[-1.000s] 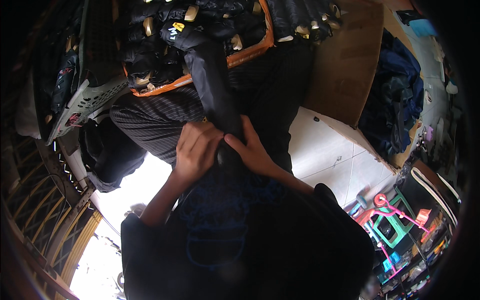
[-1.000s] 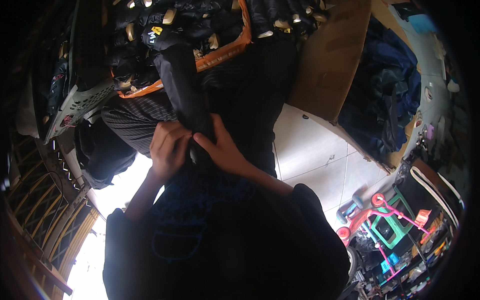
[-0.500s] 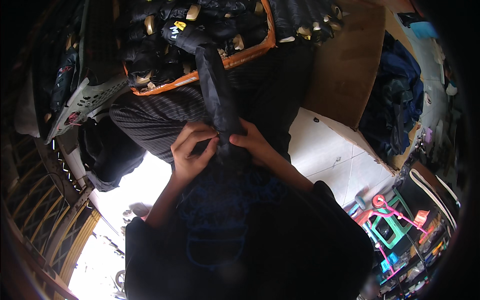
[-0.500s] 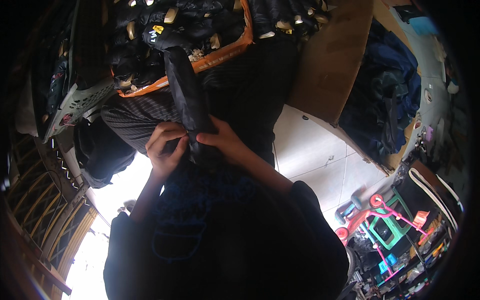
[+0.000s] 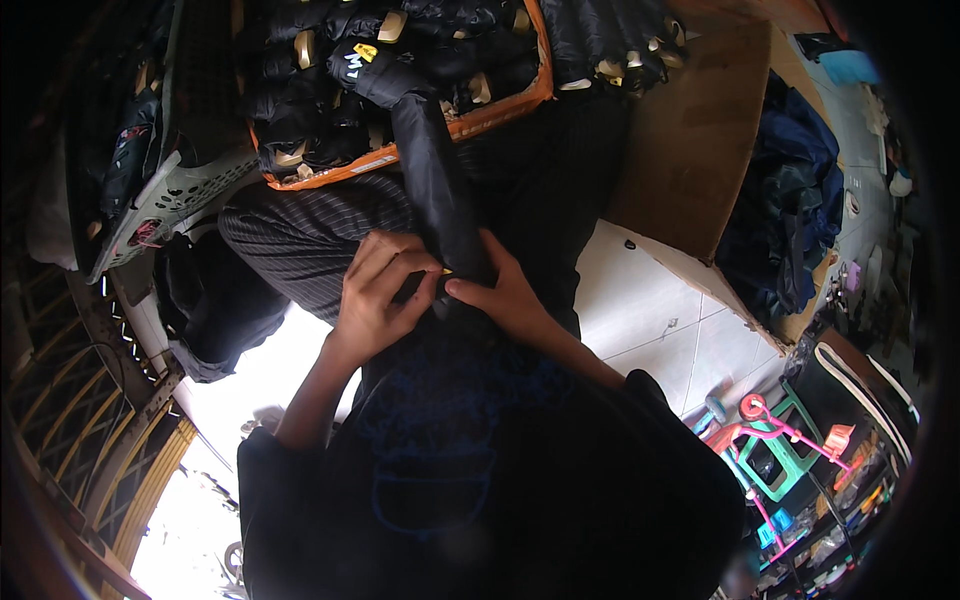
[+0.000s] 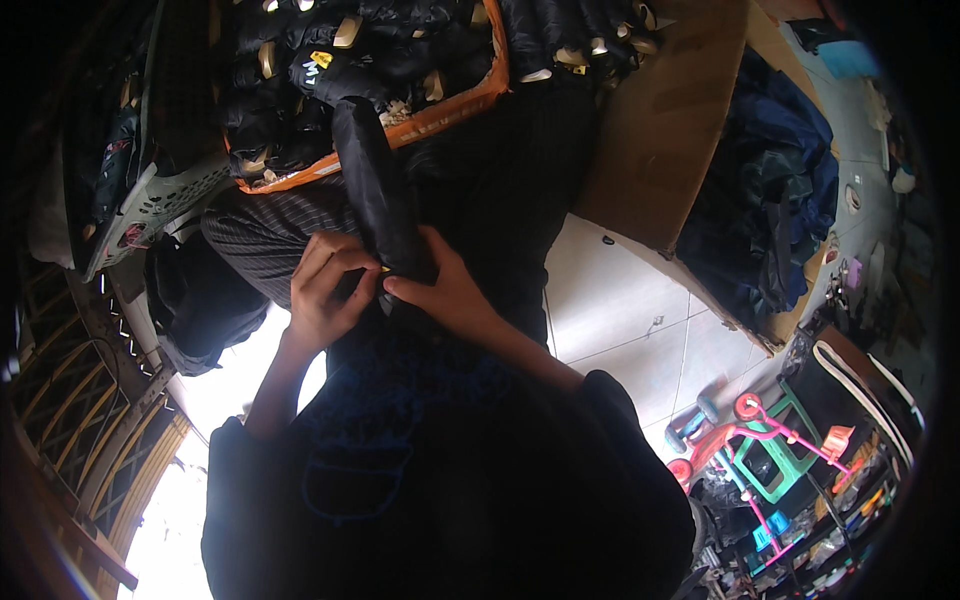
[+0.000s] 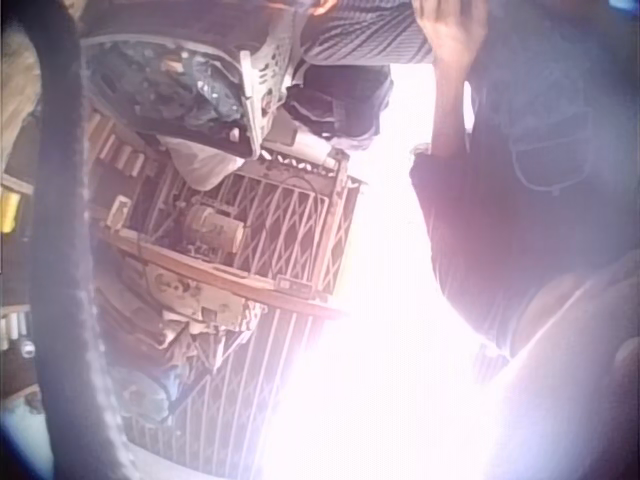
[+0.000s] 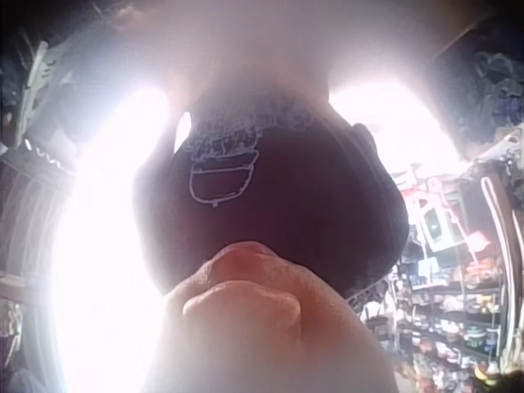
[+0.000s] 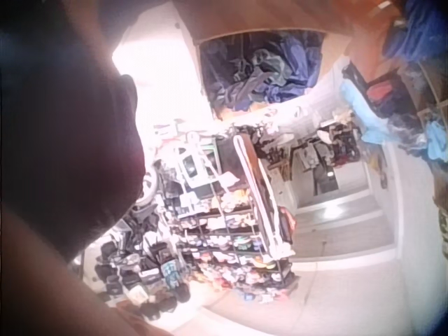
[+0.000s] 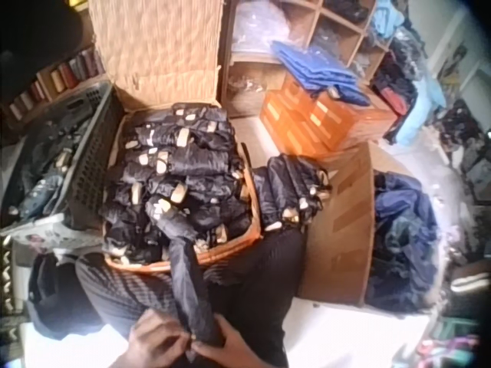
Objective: The person wraps a dark garment tightly around a cylindrical object, secures it with a yellow band, and places it into a crate. They repeat this process with another garment, organizing the wrapped items in the crate.
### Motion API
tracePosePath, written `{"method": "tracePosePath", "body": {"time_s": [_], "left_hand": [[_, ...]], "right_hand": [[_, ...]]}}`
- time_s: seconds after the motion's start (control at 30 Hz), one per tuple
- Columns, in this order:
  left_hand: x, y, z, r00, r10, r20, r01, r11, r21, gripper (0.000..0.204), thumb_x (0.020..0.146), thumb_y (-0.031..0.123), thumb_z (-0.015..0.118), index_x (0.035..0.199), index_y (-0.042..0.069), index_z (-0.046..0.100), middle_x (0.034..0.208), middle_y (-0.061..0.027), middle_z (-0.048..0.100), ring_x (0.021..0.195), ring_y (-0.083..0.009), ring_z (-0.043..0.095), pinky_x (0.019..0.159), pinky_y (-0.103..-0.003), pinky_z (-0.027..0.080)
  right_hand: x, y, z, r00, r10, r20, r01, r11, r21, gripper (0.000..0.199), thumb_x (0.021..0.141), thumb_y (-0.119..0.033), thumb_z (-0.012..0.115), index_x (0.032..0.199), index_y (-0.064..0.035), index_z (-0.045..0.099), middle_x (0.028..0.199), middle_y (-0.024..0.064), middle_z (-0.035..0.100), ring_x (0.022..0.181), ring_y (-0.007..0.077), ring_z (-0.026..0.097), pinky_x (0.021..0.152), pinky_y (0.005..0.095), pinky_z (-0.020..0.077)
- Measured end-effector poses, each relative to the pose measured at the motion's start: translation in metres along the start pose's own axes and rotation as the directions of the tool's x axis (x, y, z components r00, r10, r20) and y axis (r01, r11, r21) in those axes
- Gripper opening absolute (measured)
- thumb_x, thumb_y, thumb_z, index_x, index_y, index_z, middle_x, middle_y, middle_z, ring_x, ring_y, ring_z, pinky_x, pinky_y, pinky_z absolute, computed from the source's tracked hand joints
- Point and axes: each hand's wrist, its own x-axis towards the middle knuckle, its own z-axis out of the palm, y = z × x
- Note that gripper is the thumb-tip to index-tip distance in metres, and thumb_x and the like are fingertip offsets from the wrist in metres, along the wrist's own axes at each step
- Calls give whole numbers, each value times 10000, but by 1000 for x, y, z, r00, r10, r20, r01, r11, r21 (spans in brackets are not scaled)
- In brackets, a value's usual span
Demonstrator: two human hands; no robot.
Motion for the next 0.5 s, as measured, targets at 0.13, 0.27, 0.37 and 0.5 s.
{"method": "tracePosePath", "body": {"time_s": [0.13,0.27,0.37,0.5], "left_hand": [[-1,-1,-3,998,4,62,-3,1000,-8,175,710,-26,737,861,36,673,862,-77,633,823,-243,617,751,-361,479],[-3,-2,-7,992,-54,118,59,998,-37,157,764,1,736,908,40,690,823,-79,668,783,-235,632,734,-355,497],[-4,6,-5,975,-199,102,207,976,-73,173,795,30,739,963,45,701,818,-87,684,766,-233,648,724,-357,510],[0,9,-10,948,-267,176,278,960,-41,227,790,72,762,1009,54,703,812,-85,688,764,-238,655,731,-371,512]], "right_hand": [[0,5,1,999,-44,3,44,998,-41,602,797,-173,743,1302,9,470,1111,114,601,1058,177,571,934,331,452],[-1,4,2,1000,-27,-11,26,998,-50,583,811,-161,730,1304,5,467,1102,114,601,1060,176,570,928,334,457],[-1,5,2,999,-32,-14,31,998,-63,571,821,-151,719,1307,0,461,1108,116,597,1059,177,570,921,335,462],[-2,7,2,999,-54,7,54,995,-78,562,829,-148,713,1307,-2,456,1116,120,592,1056,178,572,916,335,465]]}}
